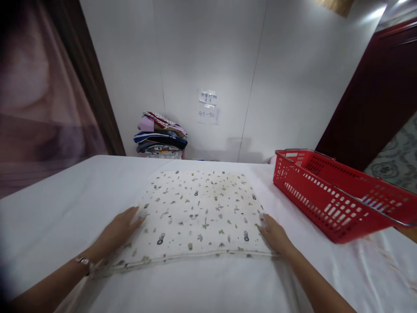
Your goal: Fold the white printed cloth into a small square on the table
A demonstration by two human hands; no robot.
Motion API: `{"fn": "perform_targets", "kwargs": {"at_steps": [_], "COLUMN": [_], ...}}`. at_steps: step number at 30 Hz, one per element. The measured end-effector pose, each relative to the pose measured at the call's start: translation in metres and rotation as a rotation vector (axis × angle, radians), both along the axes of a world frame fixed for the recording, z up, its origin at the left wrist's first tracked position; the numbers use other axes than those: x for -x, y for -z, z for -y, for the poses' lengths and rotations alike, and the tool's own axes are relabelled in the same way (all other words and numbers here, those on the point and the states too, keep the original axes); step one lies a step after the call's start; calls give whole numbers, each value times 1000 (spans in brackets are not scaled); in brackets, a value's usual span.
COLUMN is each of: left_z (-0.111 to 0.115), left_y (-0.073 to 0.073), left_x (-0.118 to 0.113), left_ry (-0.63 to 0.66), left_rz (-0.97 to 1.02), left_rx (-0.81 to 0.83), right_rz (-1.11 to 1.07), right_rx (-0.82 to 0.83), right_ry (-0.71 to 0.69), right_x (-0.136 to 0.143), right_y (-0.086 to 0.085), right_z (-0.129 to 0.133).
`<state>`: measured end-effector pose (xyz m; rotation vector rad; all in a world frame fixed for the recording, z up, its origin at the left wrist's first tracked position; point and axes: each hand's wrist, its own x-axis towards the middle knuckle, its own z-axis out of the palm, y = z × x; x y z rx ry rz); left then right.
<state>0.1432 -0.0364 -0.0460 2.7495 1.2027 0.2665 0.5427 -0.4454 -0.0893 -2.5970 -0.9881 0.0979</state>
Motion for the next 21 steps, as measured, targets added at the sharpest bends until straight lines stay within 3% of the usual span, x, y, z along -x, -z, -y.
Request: {"fn": "perform_targets", "kwargs": {"at_steps": [4,8,14,18,21], "left_z": [29,43,50,57,63], "left_y": [7,-3,-20,-22,-20], "left_x": [35,48,54,54,56], "left_ry": [-127,-257,-356,-388,-399], "left_rz": [44,67,-45,-24,-28], "left_rx": [17,129,319,288,249], "right_rz": [85,114,-130,-284,-208], "right_rx": [8,34,94,-3,-28], "right_ry": [15,94,191,233,235], "right_x": [32,47,42,38,36], "right_y": [2,-8,-26,-26,-23], "right_z": [34,48,50,49,52]}}
